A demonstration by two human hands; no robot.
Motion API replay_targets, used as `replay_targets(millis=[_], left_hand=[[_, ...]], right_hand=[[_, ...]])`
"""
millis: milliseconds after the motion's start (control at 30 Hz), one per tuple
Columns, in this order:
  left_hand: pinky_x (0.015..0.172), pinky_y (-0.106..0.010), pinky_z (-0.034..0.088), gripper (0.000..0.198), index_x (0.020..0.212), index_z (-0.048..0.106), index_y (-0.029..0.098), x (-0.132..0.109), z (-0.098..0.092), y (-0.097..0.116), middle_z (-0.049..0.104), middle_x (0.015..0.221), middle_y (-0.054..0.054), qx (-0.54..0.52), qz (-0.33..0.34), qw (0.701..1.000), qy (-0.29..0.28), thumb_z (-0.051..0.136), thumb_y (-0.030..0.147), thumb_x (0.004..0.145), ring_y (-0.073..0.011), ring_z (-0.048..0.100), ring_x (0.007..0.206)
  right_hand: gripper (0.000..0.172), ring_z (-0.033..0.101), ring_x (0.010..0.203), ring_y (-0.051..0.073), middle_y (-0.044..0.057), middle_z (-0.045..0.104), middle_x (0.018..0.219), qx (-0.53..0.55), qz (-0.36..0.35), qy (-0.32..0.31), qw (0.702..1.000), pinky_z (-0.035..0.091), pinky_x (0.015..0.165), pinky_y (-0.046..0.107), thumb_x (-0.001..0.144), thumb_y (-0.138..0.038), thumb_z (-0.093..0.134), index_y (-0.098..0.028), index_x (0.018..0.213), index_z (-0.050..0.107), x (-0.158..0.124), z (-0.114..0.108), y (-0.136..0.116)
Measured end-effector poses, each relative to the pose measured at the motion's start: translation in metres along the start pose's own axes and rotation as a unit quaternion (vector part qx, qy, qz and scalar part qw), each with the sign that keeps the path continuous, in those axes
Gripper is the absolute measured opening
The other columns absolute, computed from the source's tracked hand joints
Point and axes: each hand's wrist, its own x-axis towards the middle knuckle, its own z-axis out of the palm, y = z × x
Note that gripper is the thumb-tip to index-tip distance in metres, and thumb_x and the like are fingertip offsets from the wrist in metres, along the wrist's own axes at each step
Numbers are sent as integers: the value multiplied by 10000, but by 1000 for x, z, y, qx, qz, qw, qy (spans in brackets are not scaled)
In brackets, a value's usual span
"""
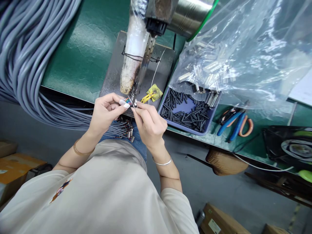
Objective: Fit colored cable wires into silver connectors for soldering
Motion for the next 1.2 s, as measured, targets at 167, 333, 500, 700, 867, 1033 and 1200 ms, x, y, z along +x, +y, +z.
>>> replay_targets(millis=[167,333,500,700,867,1033,1200], left_hand=[[388,-179,254,304,681,639,147,2,0,5,648,726,11,-11,9,1000,1,891,318,680,-7,386,470],[387,-186,263,296,675,637,143,-1,-3,0,657,726,1,-10,-9,1000,-9,886,302,690,-12,396,466],[393,-190,258,271,688,645,138,-3,-3,-3,690,783,-23,-5,-12,1000,-9,871,286,706,-12,402,467],[440,-182,287,234,703,654,141,-7,-2,-5,697,798,-34,18,3,1000,-8,841,279,735,-27,436,522],[484,-187,315,145,758,681,146,-17,-4,-9,671,750,-21,86,45,995,-14,771,248,810,-42,449,543],[555,-186,428,108,839,729,151,-28,-9,-13,748,870,-58,127,102,986,-47,758,255,839,-86,610,652],[746,-233,555,65,863,748,161,-41,-14,-22,796,968,-99,157,180,969,-67,742,225,868,-160,744,883]], right_hand=[[40,764,826,137,20,789,956,-54,-4,-3,999,618,735,248,921,-202,719,-229,900,699,3,-1,-2],[105,765,805,123,33,798,962,-37,-30,-13,999,606,705,213,907,-161,719,-217,849,653,-1,-3,0],[130,768,798,119,37,806,974,-57,-48,-21,997,601,681,214,927,-175,699,-220,827,629,-3,-5,1],[146,774,787,128,66,810,982,-41,-56,-4,998,598,679,205,875,-129,746,-212,869,626,-8,-5,1],[138,781,799,139,65,814,994,-27,-60,-2,998,602,691,211,878,-134,734,-221,906,630,-14,-9,2],[145,782,802,132,59,816,989,-17,-59,-20,998,603,691,203,874,-127,745,-209,943,648,-21,-18,-2],[179,786,901,182,54,805,988,29,-40,-35,998,639,783,284,928,-245,710,-226,1102,674,-25,-47,4]])
